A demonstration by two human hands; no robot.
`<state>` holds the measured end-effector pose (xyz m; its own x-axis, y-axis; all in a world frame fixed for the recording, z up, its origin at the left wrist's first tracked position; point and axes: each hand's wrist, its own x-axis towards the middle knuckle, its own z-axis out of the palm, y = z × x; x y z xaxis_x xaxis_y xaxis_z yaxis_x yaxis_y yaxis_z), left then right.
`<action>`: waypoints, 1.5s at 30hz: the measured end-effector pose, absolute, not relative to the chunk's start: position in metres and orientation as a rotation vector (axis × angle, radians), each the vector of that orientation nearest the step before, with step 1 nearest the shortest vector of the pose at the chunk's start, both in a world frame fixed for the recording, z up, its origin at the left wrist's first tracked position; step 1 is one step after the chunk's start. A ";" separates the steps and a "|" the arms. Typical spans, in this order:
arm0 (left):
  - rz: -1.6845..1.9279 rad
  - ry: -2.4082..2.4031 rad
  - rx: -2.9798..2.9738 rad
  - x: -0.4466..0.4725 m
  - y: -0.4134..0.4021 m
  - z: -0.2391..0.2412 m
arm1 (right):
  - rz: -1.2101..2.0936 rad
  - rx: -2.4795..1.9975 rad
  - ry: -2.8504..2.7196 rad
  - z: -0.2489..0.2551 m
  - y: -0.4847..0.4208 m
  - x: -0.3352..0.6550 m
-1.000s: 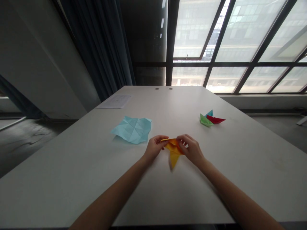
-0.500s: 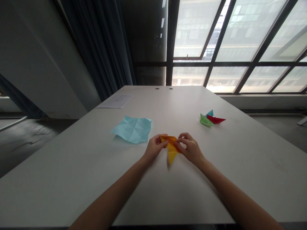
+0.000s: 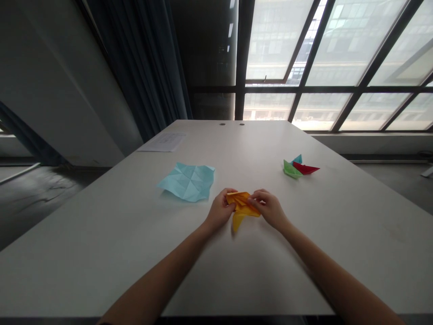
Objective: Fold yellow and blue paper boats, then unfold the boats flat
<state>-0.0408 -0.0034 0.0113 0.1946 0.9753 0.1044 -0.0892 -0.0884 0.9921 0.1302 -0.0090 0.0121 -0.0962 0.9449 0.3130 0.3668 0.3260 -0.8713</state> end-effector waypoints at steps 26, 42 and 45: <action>1.118 0.823 1.383 -0.045 -0.002 0.007 | 0.871 -1.143 -1.774 0.014 -0.007 0.136; 1.125 1.029 1.525 -0.046 -0.002 -0.002 | 0.422 -1.094 -1.835 0.021 -0.021 0.125; 1.112 0.987 1.490 -0.046 -0.002 -0.001 | 0.436 -1.122 -1.777 0.020 -0.020 0.125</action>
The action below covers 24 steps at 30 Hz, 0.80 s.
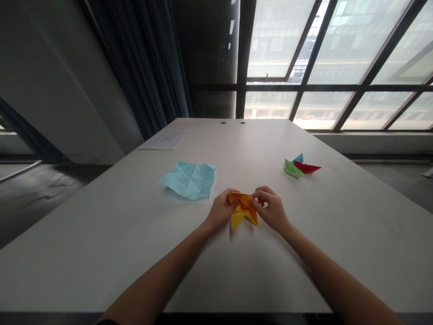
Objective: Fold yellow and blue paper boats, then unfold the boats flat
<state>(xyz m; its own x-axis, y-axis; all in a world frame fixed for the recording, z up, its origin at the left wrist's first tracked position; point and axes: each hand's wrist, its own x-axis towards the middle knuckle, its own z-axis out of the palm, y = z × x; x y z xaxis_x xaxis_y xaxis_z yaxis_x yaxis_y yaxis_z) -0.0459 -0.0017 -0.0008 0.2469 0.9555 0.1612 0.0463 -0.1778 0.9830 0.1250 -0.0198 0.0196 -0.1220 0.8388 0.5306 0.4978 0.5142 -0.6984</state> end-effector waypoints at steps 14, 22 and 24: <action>0.971 0.744 1.025 -0.041 -0.005 0.013 | 0.586 -1.172 -1.530 0.013 -0.012 0.129; 0.864 0.631 0.978 -0.043 -0.009 0.017 | 0.547 -1.169 -1.538 0.011 -0.013 0.127; 0.866 0.624 0.989 -0.044 -0.008 0.017 | 0.584 -1.159 -1.528 0.010 -0.013 0.128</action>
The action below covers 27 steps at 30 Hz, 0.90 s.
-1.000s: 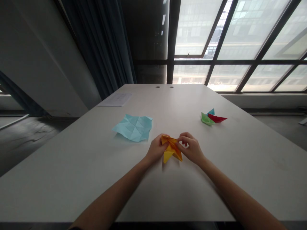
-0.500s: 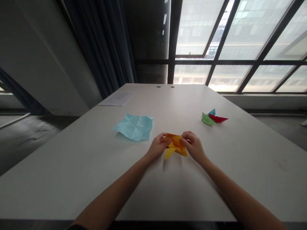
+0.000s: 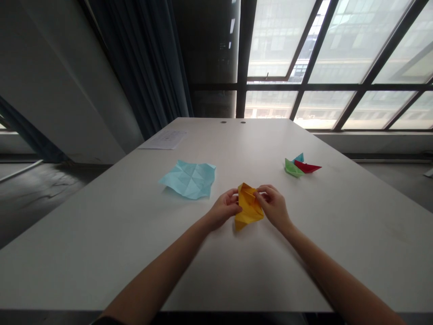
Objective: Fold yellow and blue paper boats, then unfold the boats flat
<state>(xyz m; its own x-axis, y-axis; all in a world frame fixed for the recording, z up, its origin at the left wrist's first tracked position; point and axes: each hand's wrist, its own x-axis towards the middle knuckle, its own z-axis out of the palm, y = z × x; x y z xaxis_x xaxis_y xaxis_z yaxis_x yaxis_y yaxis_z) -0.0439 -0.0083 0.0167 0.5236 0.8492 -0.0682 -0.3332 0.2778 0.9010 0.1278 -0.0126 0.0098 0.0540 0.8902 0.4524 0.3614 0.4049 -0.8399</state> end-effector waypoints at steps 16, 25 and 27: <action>1.121 0.806 0.993 -0.040 -0.001 0.006 | 0.749 -1.110 -1.787 0.009 -0.017 0.126; 1.155 0.832 1.214 -0.043 -0.006 0.009 | 0.930 -1.129 -1.578 0.003 -0.011 0.125; 1.183 0.839 1.211 -0.043 -0.005 0.009 | 1.034 -1.083 -1.558 0.004 -0.012 0.124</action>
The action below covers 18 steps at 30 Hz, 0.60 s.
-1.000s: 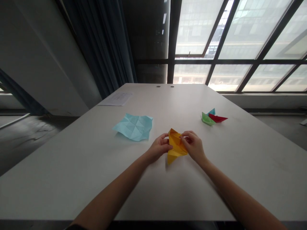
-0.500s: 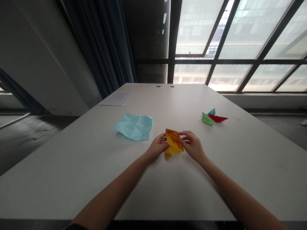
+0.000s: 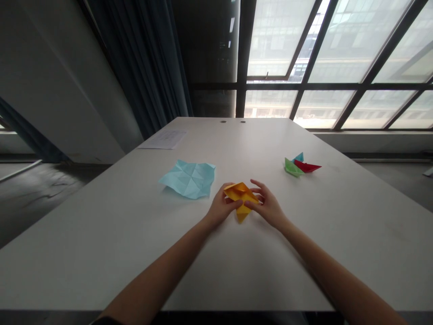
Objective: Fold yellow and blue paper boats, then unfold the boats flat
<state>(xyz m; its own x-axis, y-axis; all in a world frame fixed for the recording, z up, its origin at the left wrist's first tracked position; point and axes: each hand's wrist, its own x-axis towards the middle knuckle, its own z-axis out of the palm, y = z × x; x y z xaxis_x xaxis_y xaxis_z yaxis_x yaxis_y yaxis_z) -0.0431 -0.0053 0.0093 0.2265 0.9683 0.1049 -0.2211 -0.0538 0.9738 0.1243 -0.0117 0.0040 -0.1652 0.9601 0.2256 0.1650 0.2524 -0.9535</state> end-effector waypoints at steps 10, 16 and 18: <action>1.277 1.135 1.057 -0.045 -0.002 0.013 | 1.019 -1.106 -1.618 0.003 -0.012 0.124; 1.166 0.918 0.685 -0.044 -0.002 0.017 | 0.837 -1.151 -1.623 0.004 -0.010 0.127; 1.123 0.863 0.598 -0.045 -0.001 0.018 | 0.742 -1.163 -1.646 0.007 -0.012 0.127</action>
<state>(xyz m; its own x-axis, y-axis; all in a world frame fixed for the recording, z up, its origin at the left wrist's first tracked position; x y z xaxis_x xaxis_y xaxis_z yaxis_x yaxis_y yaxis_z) -0.0452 -0.0014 0.0176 0.1793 0.9413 -0.2860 -0.5189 0.3375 0.7854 0.1271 -0.0116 0.0067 -0.0924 0.9311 0.3529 0.3519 0.3621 -0.8632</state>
